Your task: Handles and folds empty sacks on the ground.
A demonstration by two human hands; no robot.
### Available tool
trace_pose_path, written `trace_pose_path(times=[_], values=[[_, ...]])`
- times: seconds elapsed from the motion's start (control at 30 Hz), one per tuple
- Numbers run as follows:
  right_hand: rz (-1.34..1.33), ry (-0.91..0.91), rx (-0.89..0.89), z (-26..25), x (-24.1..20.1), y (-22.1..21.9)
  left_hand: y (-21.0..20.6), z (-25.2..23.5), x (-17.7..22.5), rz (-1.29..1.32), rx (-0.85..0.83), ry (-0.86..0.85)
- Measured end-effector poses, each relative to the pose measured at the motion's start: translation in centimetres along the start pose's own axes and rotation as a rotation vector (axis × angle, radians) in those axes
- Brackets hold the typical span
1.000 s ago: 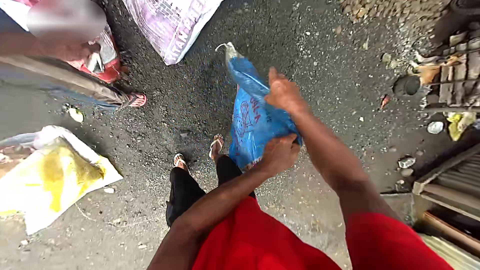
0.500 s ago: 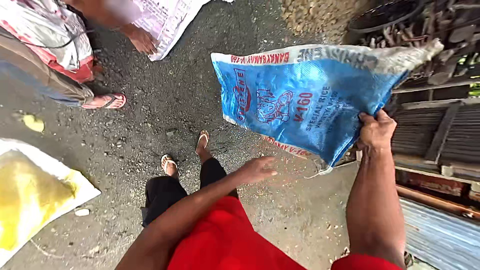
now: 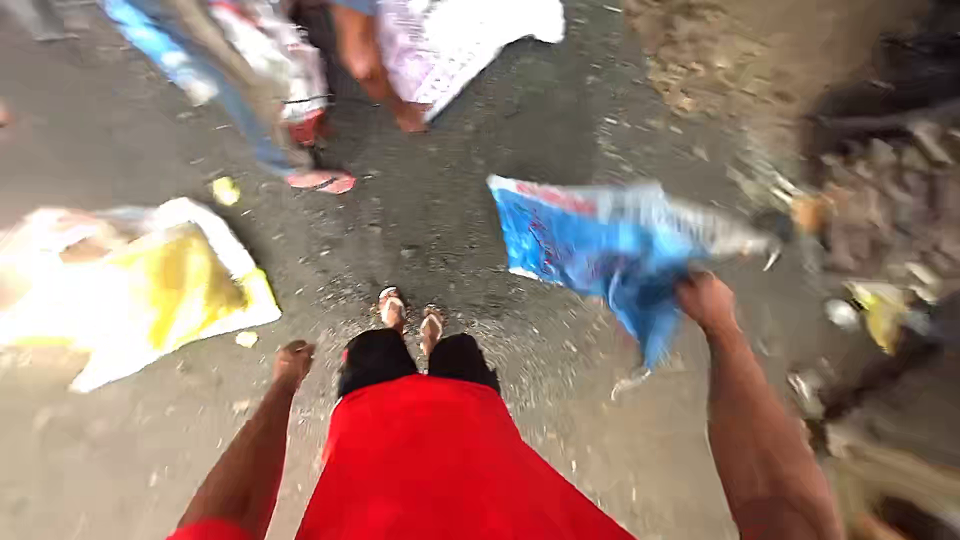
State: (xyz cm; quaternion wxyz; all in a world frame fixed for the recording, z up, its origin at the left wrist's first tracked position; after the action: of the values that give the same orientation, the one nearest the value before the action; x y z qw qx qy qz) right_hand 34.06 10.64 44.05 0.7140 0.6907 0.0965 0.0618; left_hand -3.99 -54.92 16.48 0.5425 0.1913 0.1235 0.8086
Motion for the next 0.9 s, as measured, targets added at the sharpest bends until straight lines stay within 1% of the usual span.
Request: trace_pose_path(times=[0.03,0.07,0.1,0.17,0.23,0.3,0.37,0.43,0.5,0.6,0.7,0.8,0.9], values=[[0.0,0.076,-0.117,-0.8,-0.3,-1.8,0.6,1.8,-2.2,0.015,0.006,0.028],[-0.043,0.136,-0.179,-1.5,-1.3,-2.9,1.3,3.9,-4.2,0.034,0.026,0.055],[-0.09,0.151,-0.21,-1.3,-1.6,-3.5,1.4,5.8,-7.2,0.079,0.058,0.097],[-0.099,0.188,-0.222,-1.8,-1.8,-5.6,-0.5,8.0,-13.0,0.23,0.136,0.183],[-0.037,0.289,-0.308,-2.2,-4.0,-8.6,-3.3,10.0,-16.3,0.365,0.182,0.238],[0.013,0.353,-0.423,-0.5,-7.6,-10.6,-6.9,12.4,-18.4,0.418,0.147,0.273],[-0.021,0.424,-0.483,2.4,-11.9,-11.4,-10.2,14.6,-19.3,0.381,0.057,0.261],[-0.086,0.542,-0.516,5.6,-15.8,-12.1,-12.3,16.8,-19.0,0.348,-0.03,0.242],[-0.145,0.653,-0.575,9.3,-19.9,-12.4,-13.3,18.2,-18.8,0.359,-0.072,0.239],[-0.226,0.778,-0.653,15.0,-26.7,-12.9,-12.7,17.9,-19.5,0.411,-0.096,0.255],[-0.251,0.843,-0.754,20.5,-34.7,-13.8,-11.6,14.9,-22.6,0.536,-0.083,0.287],[-0.236,0.9,-0.831,27.4,-44.0,-13.7,-7.8,10.9,-26.3,0.681,-0.078,0.325],[-0.25,1.003,-0.861,34.8,-53.6,-12.3,-2.0,7.5,-29.0,0.78,-0.006,0.313]])
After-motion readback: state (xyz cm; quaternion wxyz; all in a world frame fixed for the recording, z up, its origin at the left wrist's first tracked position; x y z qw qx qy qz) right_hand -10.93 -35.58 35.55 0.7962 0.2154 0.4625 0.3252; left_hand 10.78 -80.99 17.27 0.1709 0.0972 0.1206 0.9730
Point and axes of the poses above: each hand's wrist, its own z-axis away from the middle knuckle, its own y-axis out of the back of the hand, x = y × z, the point moved 3 cm from there along -z, towards the middle knuckle, and after that the axes turned 8 degrees about -z, right-handed, at the moved point
